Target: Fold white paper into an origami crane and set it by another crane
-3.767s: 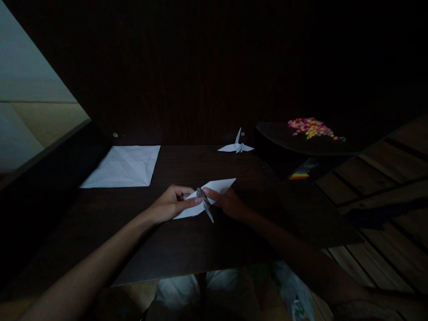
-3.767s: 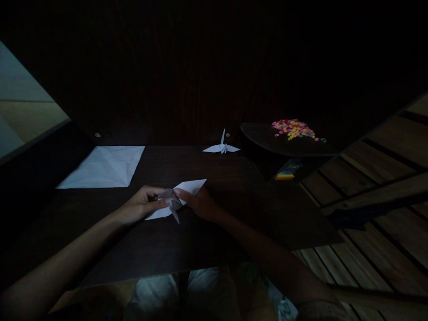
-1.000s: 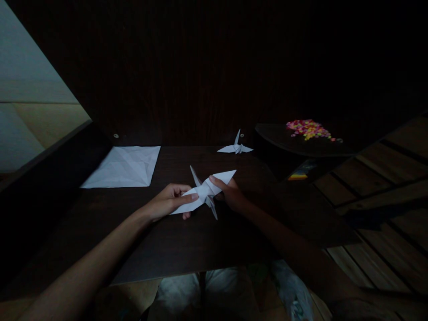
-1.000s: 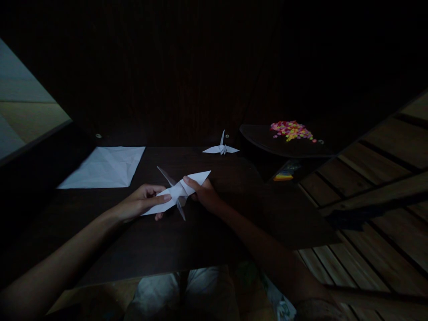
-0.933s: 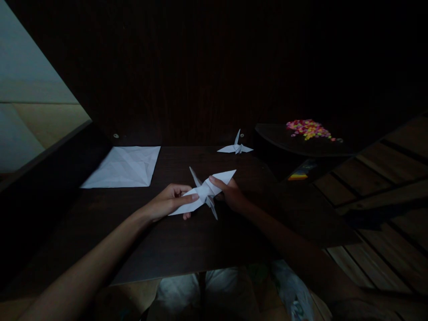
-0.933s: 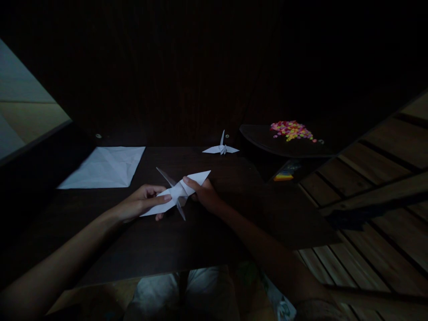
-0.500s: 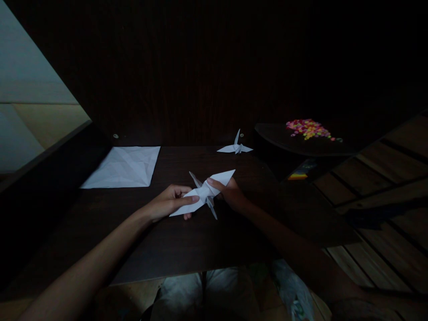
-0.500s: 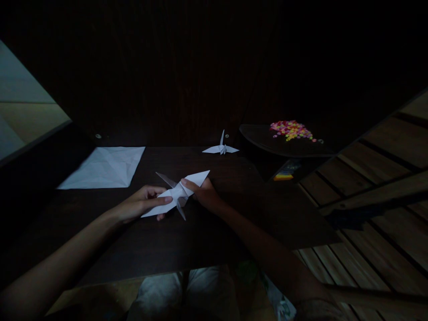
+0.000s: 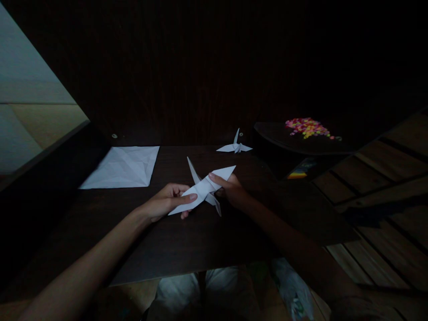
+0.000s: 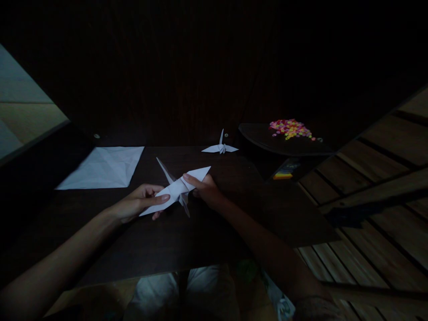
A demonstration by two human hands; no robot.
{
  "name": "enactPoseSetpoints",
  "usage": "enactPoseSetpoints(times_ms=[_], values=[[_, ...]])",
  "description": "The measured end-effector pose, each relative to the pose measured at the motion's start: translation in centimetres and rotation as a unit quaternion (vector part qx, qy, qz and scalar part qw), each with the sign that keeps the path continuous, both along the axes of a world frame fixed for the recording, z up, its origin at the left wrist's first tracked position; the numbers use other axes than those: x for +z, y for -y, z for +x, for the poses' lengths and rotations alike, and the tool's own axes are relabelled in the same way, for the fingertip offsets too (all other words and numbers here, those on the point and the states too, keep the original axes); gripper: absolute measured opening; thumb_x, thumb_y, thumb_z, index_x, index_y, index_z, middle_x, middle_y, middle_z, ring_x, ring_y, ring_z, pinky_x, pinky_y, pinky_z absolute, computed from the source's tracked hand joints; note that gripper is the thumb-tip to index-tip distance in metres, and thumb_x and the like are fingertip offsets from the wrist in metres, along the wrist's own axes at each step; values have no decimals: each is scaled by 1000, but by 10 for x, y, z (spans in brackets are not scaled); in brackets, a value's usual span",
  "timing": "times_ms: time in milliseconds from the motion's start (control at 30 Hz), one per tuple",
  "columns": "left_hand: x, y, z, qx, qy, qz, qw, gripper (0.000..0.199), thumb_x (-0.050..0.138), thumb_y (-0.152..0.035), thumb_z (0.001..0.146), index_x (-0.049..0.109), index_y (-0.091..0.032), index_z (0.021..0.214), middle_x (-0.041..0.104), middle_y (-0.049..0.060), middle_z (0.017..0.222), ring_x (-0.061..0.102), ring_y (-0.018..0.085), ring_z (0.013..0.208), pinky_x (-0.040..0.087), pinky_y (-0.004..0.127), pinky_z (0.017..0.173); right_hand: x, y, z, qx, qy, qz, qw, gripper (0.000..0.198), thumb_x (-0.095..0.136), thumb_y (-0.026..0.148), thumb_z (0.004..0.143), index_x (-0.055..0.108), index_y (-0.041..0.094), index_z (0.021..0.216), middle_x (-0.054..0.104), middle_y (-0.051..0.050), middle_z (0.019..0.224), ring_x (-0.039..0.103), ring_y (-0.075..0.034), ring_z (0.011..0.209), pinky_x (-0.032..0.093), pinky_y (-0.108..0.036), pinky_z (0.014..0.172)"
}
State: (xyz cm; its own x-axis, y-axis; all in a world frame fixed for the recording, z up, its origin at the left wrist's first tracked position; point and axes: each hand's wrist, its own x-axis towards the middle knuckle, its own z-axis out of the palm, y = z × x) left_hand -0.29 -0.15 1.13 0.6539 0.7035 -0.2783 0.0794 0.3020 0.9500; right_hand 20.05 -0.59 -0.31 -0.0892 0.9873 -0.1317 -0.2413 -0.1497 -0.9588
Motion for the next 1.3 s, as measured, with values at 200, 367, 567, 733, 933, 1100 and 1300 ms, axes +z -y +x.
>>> enactPoseSetpoints(times_ms=[200, 367, 567, 733, 933, 1100, 1300], values=[[0, 0, 1, 17, 2, -2, 1000, 32, 75, -39, 72, 63, -9, 72, 60, 1, 55, 53, 8, 43, 40, 17, 42, -4, -4, -1, 24, -57, -36, 997, 34, 72, 42, 68, 50, 17, 61, 44, 8, 45, 29, -3, 35, 16, -18, 34], [0, -1, 1, 13, -14, 5, 1000, 32, 71, -41, 76, 63, -10, 72, 58, 1, 53, 51, 8, 43, 38, 18, 43, -6, -7, 0, 18, -79, -66, 995, 38, 67, 47, 69, 49, 17, 56, 45, 6, 43, 33, -4, 34, 18, -17, 33], [-1, 0, 2, 8, -26, 8, 1000, 31, 70, -41, 77, 64, -11, 74, 59, 0, 55, 51, 8, 44, 37, 18, 44, -7, -8, 1, -30, -54, -56, 997, 42, 69, 53, 67, 50, 17, 60, 48, 5, 46, 39, -5, 34, 21, -17, 31], [-4, -2, 1, 17, -20, 4, 1000, 30, 70, -40, 77, 63, -10, 76, 61, 2, 58, 53, 9, 46, 42, 19, 45, -10, -7, 2, -24, 19, -1, 1000, 40, 67, 54, 72, 53, 17, 66, 51, 5, 50, 43, -6, 38, 25, -16, 32], [-9, -5, 2, 41, -6, -30, 999, 27, 67, -35, 81, 64, -9, 84, 65, 5, 64, 58, 10, 48, 48, 20, 47, -8, -7, 1, -23, 31, 19, 999, 38, 65, 51, 73, 53, 17, 64, 49, 4, 47, 42, -6, 38, 24, -16, 31], [-3, -6, 2, 81, 40, -78, 993, 24, 62, -31, 86, 64, -7, 89, 66, 7, 63, 59, 12, 48, 51, 21, 46, -8, -12, 2, -37, -74, -80, 993, 32, 64, 44, 71, 51, 16, 61, 48, 4, 44, 37, -6, 33, 19, -17, 30], [0, -9, 0, 144, 47, -103, 983, 17, 58, -23, 87, 62, -7, 82, 64, 7, 57, 58, 12, 44, 50, 20, 42, -6, -13, 6, 34, -120, -82, 989, 35, 56, 39, 78, 46, 18, 52, 38, 6, 33, 29, -6, 30, 16, -20, 34]])
